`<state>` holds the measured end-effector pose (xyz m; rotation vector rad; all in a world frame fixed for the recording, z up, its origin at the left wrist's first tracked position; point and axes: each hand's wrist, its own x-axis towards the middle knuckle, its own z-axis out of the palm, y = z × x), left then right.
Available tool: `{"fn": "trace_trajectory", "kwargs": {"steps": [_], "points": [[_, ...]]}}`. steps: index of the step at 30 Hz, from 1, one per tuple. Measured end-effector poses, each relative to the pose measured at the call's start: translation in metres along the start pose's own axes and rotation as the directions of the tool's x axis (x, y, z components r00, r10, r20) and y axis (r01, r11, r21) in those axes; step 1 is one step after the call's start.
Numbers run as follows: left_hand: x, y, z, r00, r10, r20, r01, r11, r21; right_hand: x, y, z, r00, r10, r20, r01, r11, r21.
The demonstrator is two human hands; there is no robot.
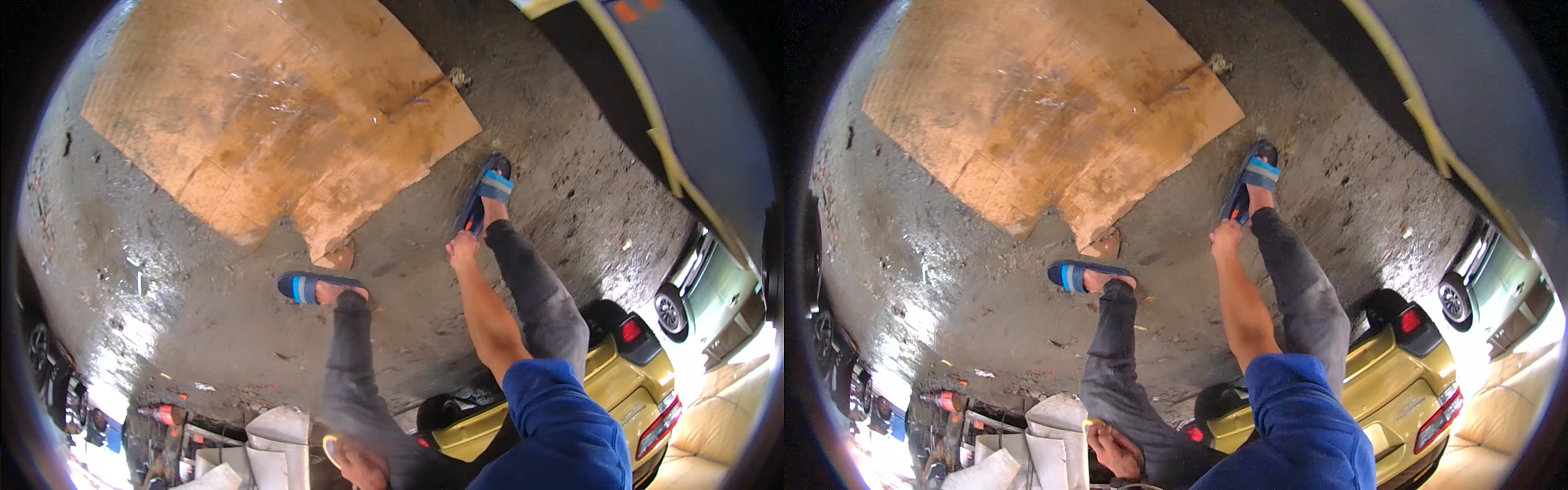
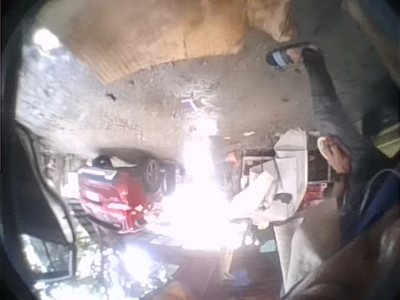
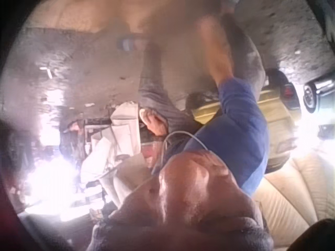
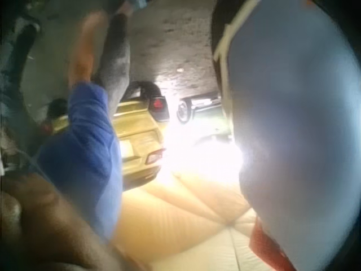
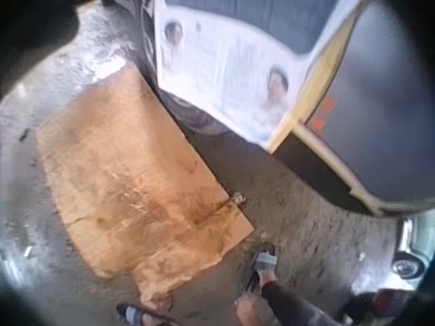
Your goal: The person tapes newspaper sheets to the rear bumper and trunk lid of a silver car using masking tape. They smooth the paper and tape along the edges to cover the surface, then retrieve additional newspaper from the trunk to continue the masking process.
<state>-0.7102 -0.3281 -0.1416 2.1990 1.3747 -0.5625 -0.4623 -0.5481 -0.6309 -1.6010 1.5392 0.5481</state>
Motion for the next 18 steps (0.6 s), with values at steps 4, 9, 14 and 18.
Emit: {"fn": "trace_trajectory", "kwargs": {"steps": [4, 9, 14, 18], "points": [[-0.034, -0.053, 0.008, 0.925, -0.374, 0.065, 0.366, 0.834, -0.413, 0.056, 0.027, 0.025, 0.835, -0.403, -0.374, 0.316, 0.908, -0.274], [-0.043, -0.103, 0.007, 0.819, -0.526, 0.229, 0.557, 0.636, -0.534, 0.071, 0.035, 0.02, 0.819, -0.528, -0.227, 0.426, 0.823, -0.376], [-0.02, -0.069, 0.001, 0.985, -0.152, 0.083, 0.161, 0.981, -0.106, 0.05, 0.009, 0.006, 0.816, -0.578, -0.01, 0.429, 0.617, -0.66], [0.01, -0.035, -0.007, 0.971, 0.236, 0.029, -0.236, 0.94, 0.245, -0.009, 0.002, -0.01, 0.714, -0.688, 0.13, 0.521, 0.397, -0.756]]}}
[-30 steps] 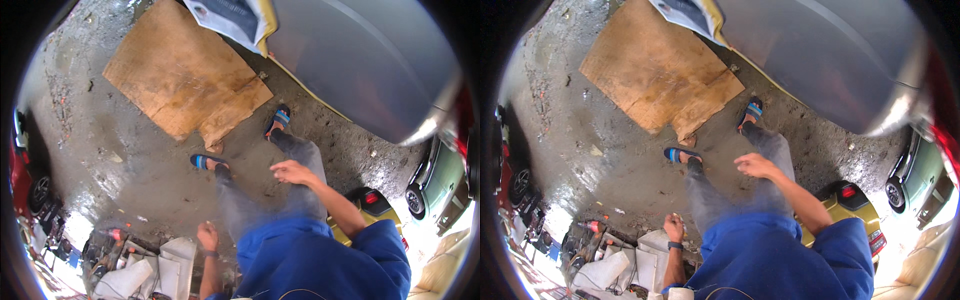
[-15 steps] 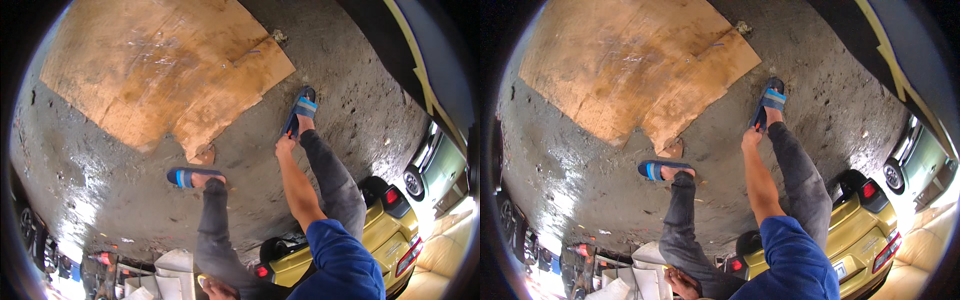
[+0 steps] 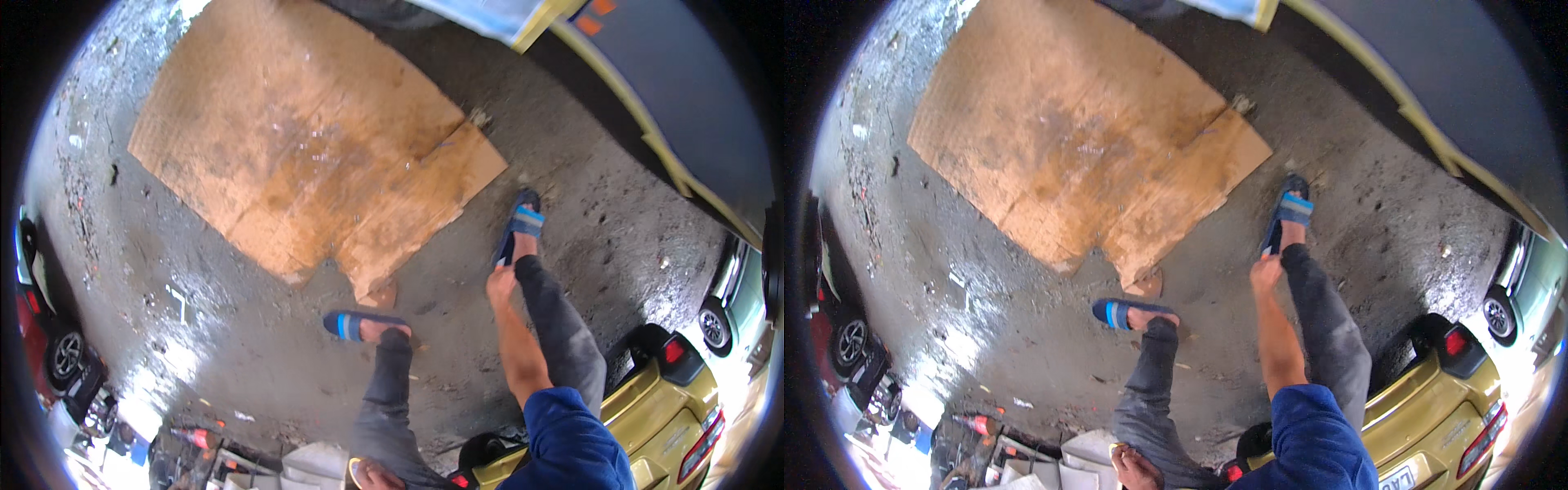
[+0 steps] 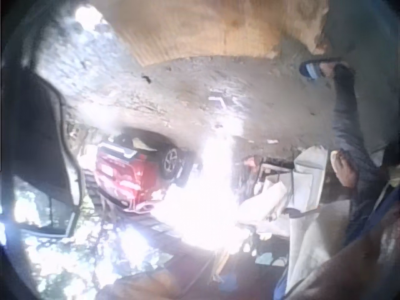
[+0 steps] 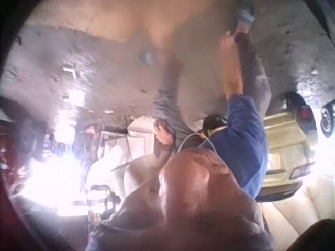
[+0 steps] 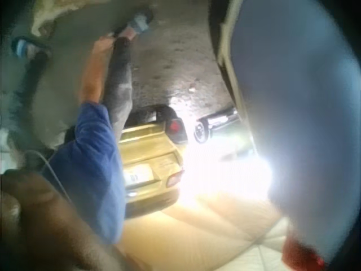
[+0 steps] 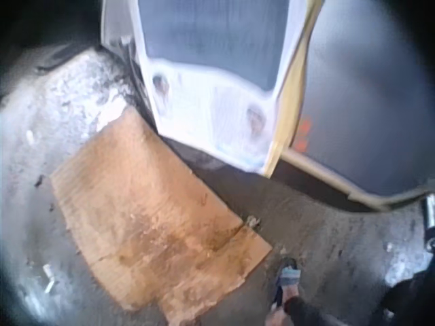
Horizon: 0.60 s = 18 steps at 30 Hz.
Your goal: The person tapes newspaper sheets to the rear bumper and trunk lid of a silver car using masking tape. They smooth the paper and tape along the edges to cover the surface, then retrieve additional newspaper from the trunk to continue the masking process.
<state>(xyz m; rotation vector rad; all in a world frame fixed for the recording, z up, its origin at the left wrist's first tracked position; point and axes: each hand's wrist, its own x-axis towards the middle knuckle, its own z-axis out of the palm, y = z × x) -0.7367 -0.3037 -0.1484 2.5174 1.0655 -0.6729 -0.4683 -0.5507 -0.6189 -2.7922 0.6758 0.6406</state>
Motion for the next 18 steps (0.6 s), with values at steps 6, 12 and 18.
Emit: {"fn": "trace_trajectory", "kwargs": {"steps": [6, 12, 18], "points": [[0.023, 0.023, -0.003, 0.994, -0.077, 0.072, 0.087, 0.987, -0.137, -0.123, -0.046, -0.119, 0.737, -0.053, 0.674, 0.004, 0.997, 0.074], [0.035, 0.022, -0.048, 0.996, -0.007, 0.094, 0.025, 0.982, -0.186, -0.172, -0.127, -0.288, 0.644, -0.445, 0.622, 0.333, 0.895, 0.296], [0.049, -0.037, -0.167, 0.945, 0.135, -0.299, -0.256, 0.873, -0.415, -0.184, -0.128, -0.46, 0.765, -0.376, 0.523, -0.129, 0.706, 0.697]]}}
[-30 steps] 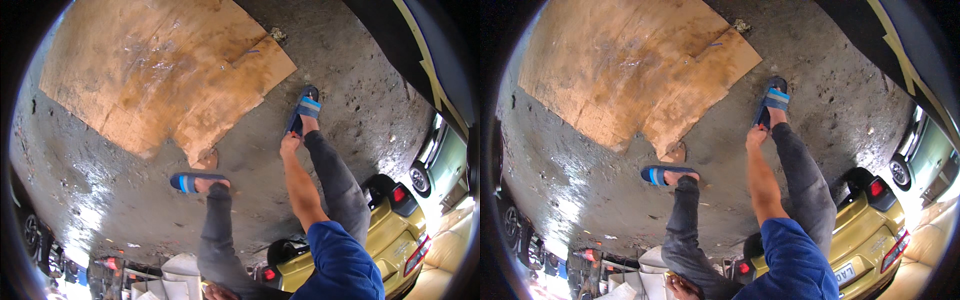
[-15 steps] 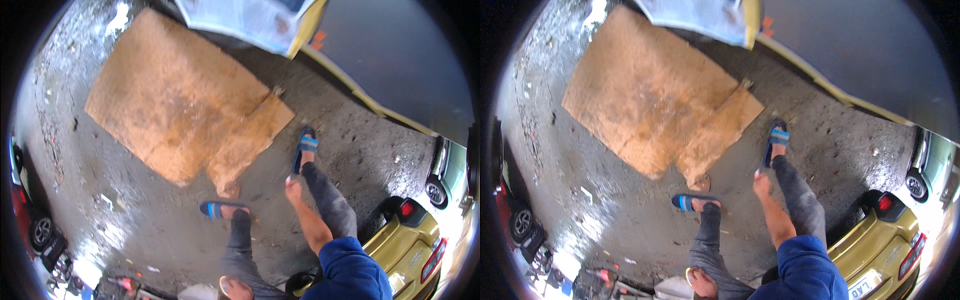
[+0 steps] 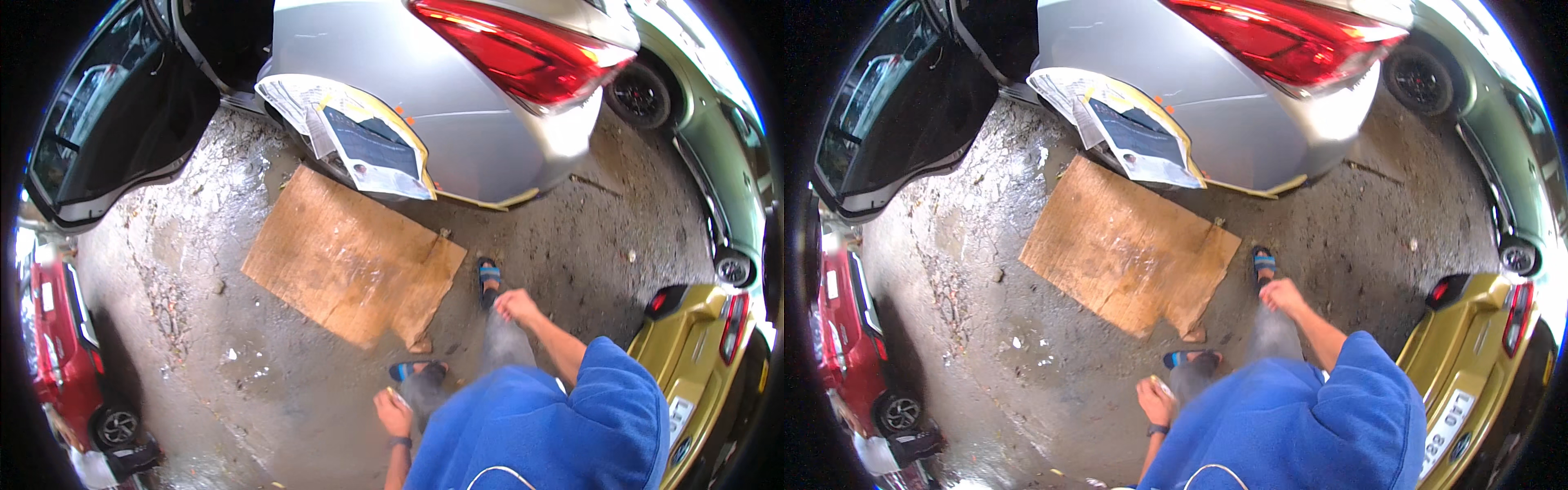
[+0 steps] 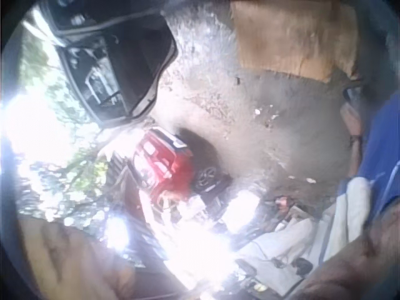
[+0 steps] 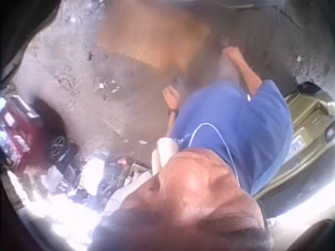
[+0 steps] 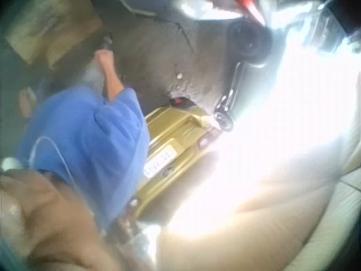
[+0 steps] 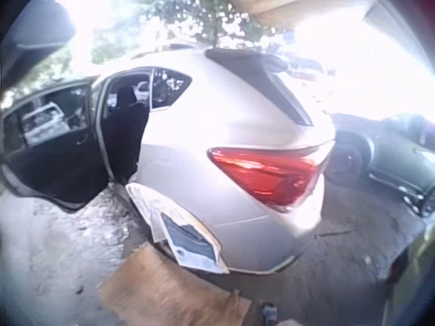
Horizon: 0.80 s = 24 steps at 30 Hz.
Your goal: The person tapes newspaper sheets to the rear bumper and trunk lid of a silver car using masking tape. They smooth the paper and tape along the edges to cover the surface, then retrieve additional newspaper from the trunk to continue the masking process.
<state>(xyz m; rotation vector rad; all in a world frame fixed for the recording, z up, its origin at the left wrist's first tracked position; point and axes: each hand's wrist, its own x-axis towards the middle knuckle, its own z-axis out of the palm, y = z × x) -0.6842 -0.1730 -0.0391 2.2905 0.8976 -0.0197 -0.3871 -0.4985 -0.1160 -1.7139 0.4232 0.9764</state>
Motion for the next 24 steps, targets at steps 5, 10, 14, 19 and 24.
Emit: {"fn": "trace_trajectory", "kwargs": {"steps": [5, 10, 14, 19, 24], "points": [[0.007, -0.001, -0.094, 0.981, 0.034, -0.19, -0.045, 0.998, -0.054, -0.11, -0.037, 0.027, 0.937, -0.252, -0.242, 0.333, 0.854, 0.4], [0.001, 0.011, -0.132, 0.968, 0.149, -0.201, -0.129, 0.986, 0.109, -0.159, -0.045, 0.069, 0.985, -0.171, -0.02, 0.122, 0.605, 0.787], [0.002, 0.045, -0.127, 0.937, 0.127, -0.325, -0.125, 0.992, 0.026, -0.15, -0.072, 0.07, 0.918, -0.309, 0.248, 0.021, 0.663, 0.749], [-0.01, 0.108, -0.111, 0.869, -0.125, -0.479, -0.014, 0.961, -0.276, -0.12, -0.165, 0.079, 0.764, -0.447, 0.464, 0.204, 0.851, 0.484], [-0.007, 0.126, -0.118, 0.831, -0.113, -0.545, -0.079, 0.945, -0.316, -0.128, -0.219, 0.104, 0.702, -0.527, 0.48, 0.24, 0.809, 0.537]]}}
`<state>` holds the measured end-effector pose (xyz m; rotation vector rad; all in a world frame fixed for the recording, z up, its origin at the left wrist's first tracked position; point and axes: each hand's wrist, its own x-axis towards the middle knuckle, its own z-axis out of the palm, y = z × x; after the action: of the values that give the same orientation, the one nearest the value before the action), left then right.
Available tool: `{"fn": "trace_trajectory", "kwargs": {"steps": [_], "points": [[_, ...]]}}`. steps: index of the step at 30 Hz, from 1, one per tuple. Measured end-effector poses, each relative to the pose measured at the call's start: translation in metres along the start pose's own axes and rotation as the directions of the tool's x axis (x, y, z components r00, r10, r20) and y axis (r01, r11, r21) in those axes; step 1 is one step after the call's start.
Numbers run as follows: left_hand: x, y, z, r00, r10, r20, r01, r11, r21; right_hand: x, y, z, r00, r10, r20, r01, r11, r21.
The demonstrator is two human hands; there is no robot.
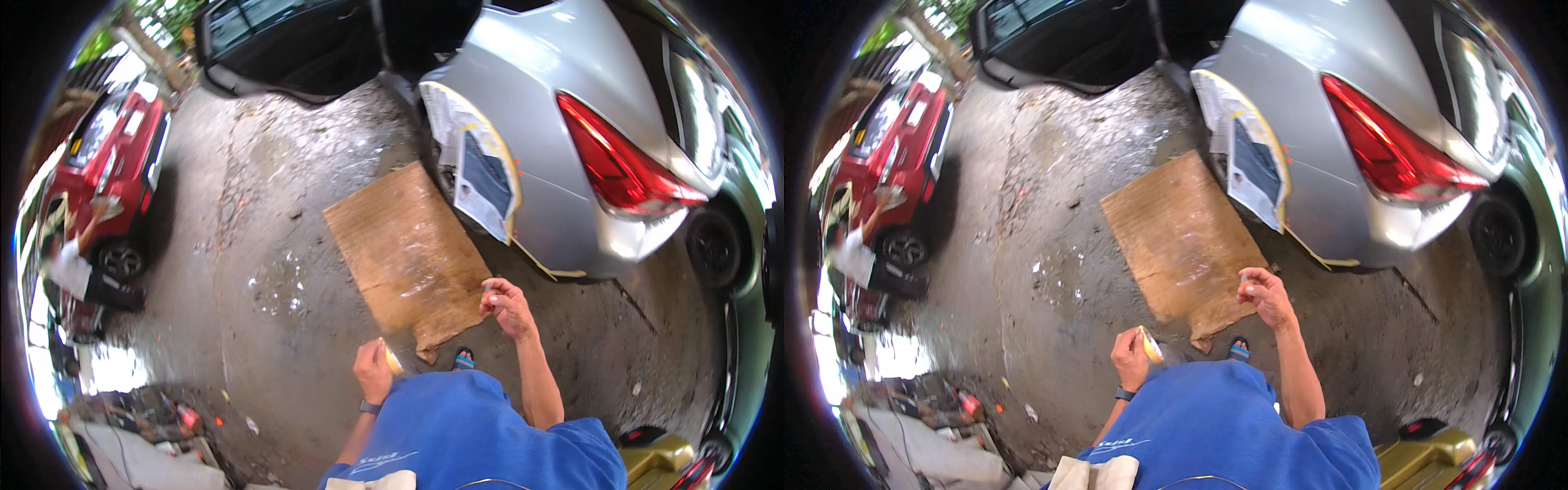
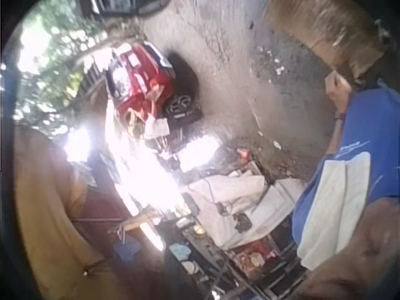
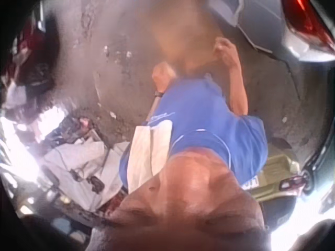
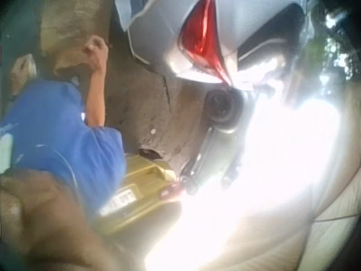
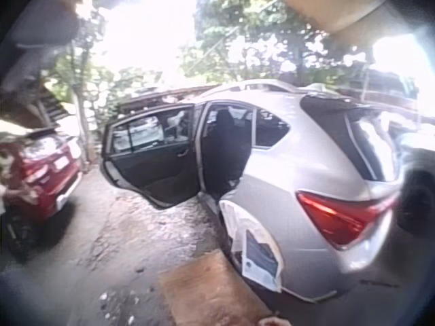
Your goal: The person tapes newspaper sheets to the rear bumper and trunk lid of a silver car using masking tape. They smooth the paper and tape along the edges to cover the surface, then retrieve additional newspaper from the trunk to continue the masking process.
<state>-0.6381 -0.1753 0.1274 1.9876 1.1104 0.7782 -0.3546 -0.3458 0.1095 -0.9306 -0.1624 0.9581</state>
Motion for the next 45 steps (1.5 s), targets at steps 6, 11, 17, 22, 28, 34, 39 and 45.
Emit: {"fn": "trace_trajectory", "kwargs": {"steps": [6, 11, 17, 22, 28, 34, 39, 45], "points": [[0.048, -0.04, -0.039, 0.969, -0.131, -0.211, 0.15, 0.986, 0.076, 0.057, 0.053, 0.081, 1.0, 0.022, 0.017, -0.019, 0.992, -0.128], [0.131, -0.099, -0.069, 0.907, -0.209, -0.366, 0.188, 0.978, -0.095, 0.128, 0.142, 0.167, 0.98, 0.188, 0.06, -0.164, 0.945, -0.283], [0.251, -0.127, -0.11, 0.901, -0.384, -0.201, 0.326, 0.906, -0.269, 0.191, 0.172, 0.302, 0.879, -0.188, 0.438, 0.445, 0.655, -0.611], [0.329, -0.124, -0.078, 0.943, -0.324, -0.078, 0.294, 0.92, -0.26, 0.217, 0.136, 0.334, 0.882, -0.117, 0.456, 0.458, 0.439, -0.773], [0.406, -0.108, 0.027, 0.95, -0.309, 0.043, 0.297, 0.856, -0.422, 0.285, 0.092, 0.31, 0.986, 0.077, 0.145, 0.086, 0.511, -0.855], [0.539, -0.058, 0.125, 0.971, -0.24, -0.007, 0.223, 0.914, -0.338, 0.429, 0.004, 0.275, 0.983, 0.062, 0.171, 0.143, 0.322, -0.936], [0.624, 0.02, 0.162, 0.998, -0.053, 0.032, 0.061, 0.915, -0.398, 0.53, -0.092, 0.266, 0.95, -0.1, 0.294, 0.305, 0.482, -0.821], [0.749, 0.034, 0.181, 0.964, -0.256, 0.075, 0.258, 0.824, -0.505, 0.588, -0.219, 0.275, 0.752, -0.524, 0.401, 0.546, 0.153, -0.824]]}}
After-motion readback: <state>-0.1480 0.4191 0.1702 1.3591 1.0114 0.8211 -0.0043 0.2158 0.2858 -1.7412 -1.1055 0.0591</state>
